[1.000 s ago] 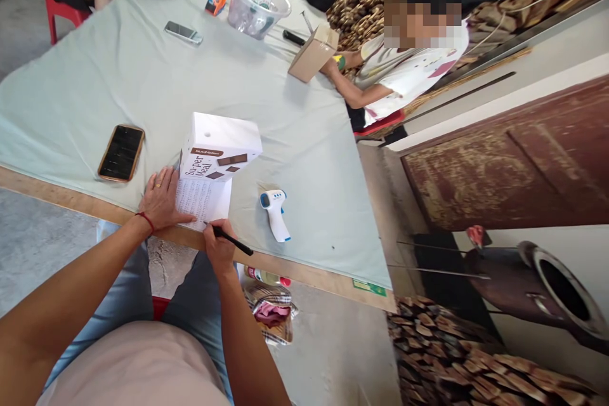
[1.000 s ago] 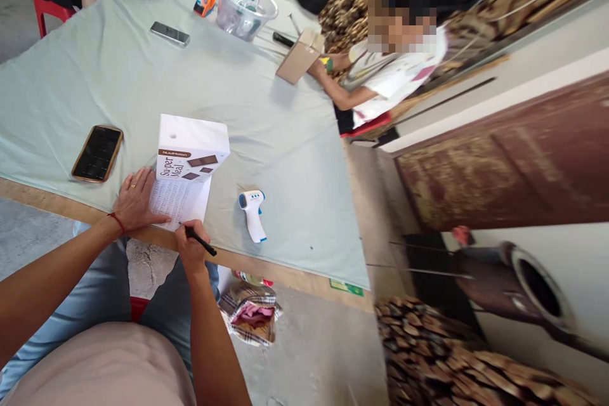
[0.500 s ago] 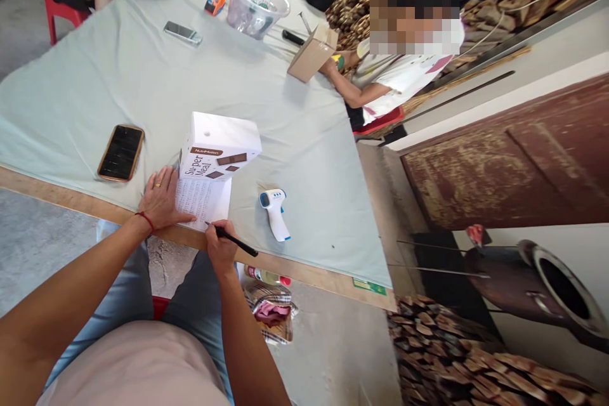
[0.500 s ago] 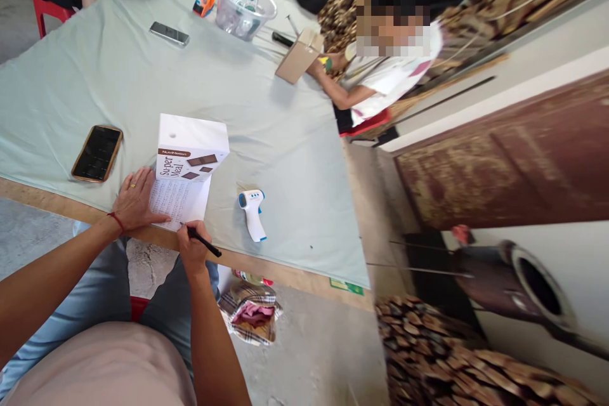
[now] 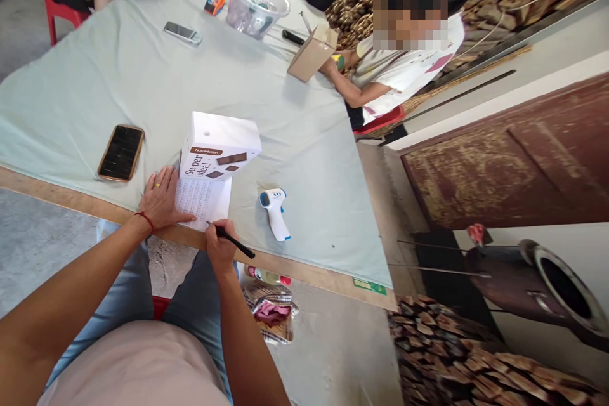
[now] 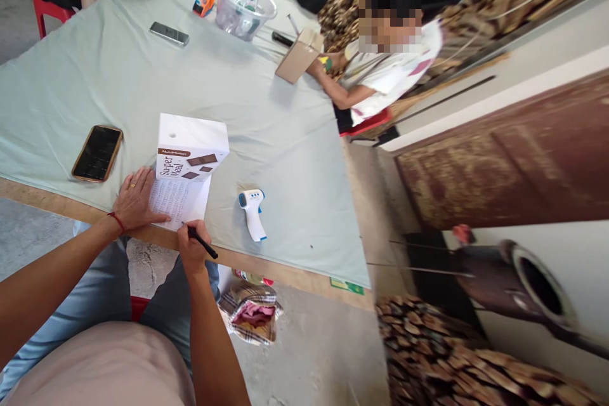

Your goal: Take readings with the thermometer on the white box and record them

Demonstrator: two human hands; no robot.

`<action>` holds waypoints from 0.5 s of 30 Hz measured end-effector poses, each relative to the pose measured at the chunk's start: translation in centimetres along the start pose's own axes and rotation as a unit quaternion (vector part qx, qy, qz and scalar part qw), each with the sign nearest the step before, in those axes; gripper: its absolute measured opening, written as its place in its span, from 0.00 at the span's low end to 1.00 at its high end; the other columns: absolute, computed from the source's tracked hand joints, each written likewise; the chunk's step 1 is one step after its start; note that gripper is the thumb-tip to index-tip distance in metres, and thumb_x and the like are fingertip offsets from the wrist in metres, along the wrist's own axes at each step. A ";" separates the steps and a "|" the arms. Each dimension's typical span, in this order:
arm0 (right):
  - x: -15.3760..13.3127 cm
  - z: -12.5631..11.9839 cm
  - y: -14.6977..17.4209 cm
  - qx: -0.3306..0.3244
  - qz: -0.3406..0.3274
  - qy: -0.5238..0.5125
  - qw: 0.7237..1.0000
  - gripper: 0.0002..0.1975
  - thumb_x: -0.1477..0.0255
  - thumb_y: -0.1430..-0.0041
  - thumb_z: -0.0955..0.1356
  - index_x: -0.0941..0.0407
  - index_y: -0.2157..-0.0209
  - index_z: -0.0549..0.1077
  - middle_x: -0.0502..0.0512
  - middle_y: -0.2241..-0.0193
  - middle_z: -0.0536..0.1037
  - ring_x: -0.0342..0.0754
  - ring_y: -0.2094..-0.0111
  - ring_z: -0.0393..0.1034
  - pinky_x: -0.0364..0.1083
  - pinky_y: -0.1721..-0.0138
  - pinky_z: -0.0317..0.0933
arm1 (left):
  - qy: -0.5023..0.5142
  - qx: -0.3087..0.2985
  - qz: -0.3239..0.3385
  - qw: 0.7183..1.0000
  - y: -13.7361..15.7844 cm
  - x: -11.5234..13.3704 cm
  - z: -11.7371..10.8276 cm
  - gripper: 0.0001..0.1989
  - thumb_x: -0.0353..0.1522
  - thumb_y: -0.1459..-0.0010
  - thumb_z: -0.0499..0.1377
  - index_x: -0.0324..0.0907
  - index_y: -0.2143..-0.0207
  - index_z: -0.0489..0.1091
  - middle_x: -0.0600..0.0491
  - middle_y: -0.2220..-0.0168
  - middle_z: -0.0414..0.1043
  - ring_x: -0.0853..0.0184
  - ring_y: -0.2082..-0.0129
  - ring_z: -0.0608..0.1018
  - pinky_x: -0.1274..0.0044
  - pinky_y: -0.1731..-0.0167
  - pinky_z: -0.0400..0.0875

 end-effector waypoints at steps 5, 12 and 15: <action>0.2 0.2 0.1 0.049 0.052 -0.022 0.997 0.11 0.61 0.40 0.62 0.54 0.68 0.67 0.49 0.73 0.70 0.44 0.70 0.66 0.45 0.65 0.64 | 0.051 0.021 0.011 0.998 0.2 -0.7 0.5 0.56 0.51 0.57 0.67 0.30 0.34 0.49 0.29 0.33 0.50 0.43 0.32 0.53 0.55 0.34 0.41; 0.0 0.8 -0.2 0.023 0.086 -0.071 0.993 0.16 0.58 0.37 0.61 0.56 0.59 0.70 0.52 0.70 0.74 0.45 0.72 0.68 0.47 0.66 0.66 | 0.358 0.262 -0.066 0.894 -1.3 1.4 -2.1 0.34 0.36 0.49 0.61 0.41 0.40 0.56 0.39 0.39 0.59 0.53 0.39 0.66 0.60 0.41 0.62; 0.0 1.1 -0.3 0.027 0.088 -0.075 0.993 0.16 0.58 0.37 0.62 0.56 0.59 0.70 0.53 0.69 0.75 0.46 0.69 0.70 0.49 0.64 0.67 | 0.545 0.345 -0.137 0.752 -2.2 4.3 -3.7 0.20 0.33 0.47 0.59 0.44 0.51 0.62 0.50 0.55 0.68 0.68 0.60 0.76 0.73 0.59 0.72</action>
Point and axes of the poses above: each hand's wrist, its own y-axis away from the middle knuckle, its own z-axis out of the palm, x = y × z, the point moved 1 cm from there along -y, towards the middle knuckle
